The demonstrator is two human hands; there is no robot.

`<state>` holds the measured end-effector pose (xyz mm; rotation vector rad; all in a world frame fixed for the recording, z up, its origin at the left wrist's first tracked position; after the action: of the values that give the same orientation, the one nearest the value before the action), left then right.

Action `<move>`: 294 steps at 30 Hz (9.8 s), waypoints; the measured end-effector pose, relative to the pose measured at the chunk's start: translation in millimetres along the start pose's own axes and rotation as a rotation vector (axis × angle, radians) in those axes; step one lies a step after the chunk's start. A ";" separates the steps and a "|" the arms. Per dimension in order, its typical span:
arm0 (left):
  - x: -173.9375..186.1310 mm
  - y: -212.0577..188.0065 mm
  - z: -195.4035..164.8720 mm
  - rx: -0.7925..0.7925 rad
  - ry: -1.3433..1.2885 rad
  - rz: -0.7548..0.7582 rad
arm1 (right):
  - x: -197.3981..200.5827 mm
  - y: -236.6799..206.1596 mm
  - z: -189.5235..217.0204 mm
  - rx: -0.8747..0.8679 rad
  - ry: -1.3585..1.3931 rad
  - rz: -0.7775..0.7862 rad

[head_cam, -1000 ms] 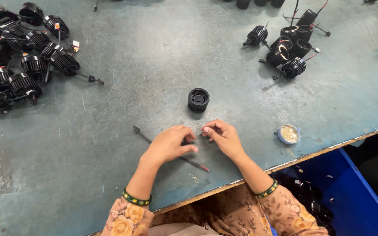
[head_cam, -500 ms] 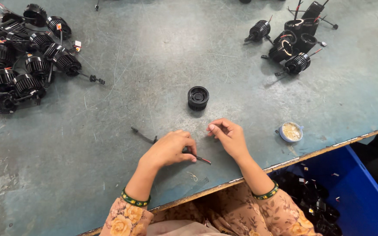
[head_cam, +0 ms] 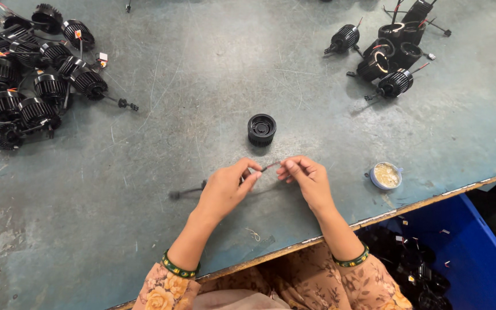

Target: The person assembles small black cylindrical electronic components by inserting wires into their openings, applying a paste-like substance to the wire ends, and placing the finished units into a blue bin. The person handles multiple components one at a time, repeating the same sequence of actions.

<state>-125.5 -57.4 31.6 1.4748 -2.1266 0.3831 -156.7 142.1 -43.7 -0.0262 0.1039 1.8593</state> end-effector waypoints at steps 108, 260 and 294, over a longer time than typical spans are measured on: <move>-17.1 -9.7 -29.1 -0.160 0.170 -0.176 | -2.2 -11.4 3.9 0.026 0.042 0.024; -80.6 -9.9 4.0 0.199 -0.384 0.236 | 183.5 -158.9 91.9 0.274 -0.973 -0.840; -78.4 -8.5 -0.8 0.230 -0.302 0.305 | 179.4 -141.5 89.1 0.224 -1.054 -0.804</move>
<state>-96.0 1.1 -12.3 1.4009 -2.6376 0.5620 -69.7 361.1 23.9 0.9207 -0.3822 0.8736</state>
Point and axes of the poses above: each hand's wrist, its own y-axis towards the middle knuckle, its own x-axis out of the back of the hand, z = x × y, the point moved 10 cm from there along y, towards the middle knuckle, and after that the axes turned 9 degrees about z, right-handed, at the moved point
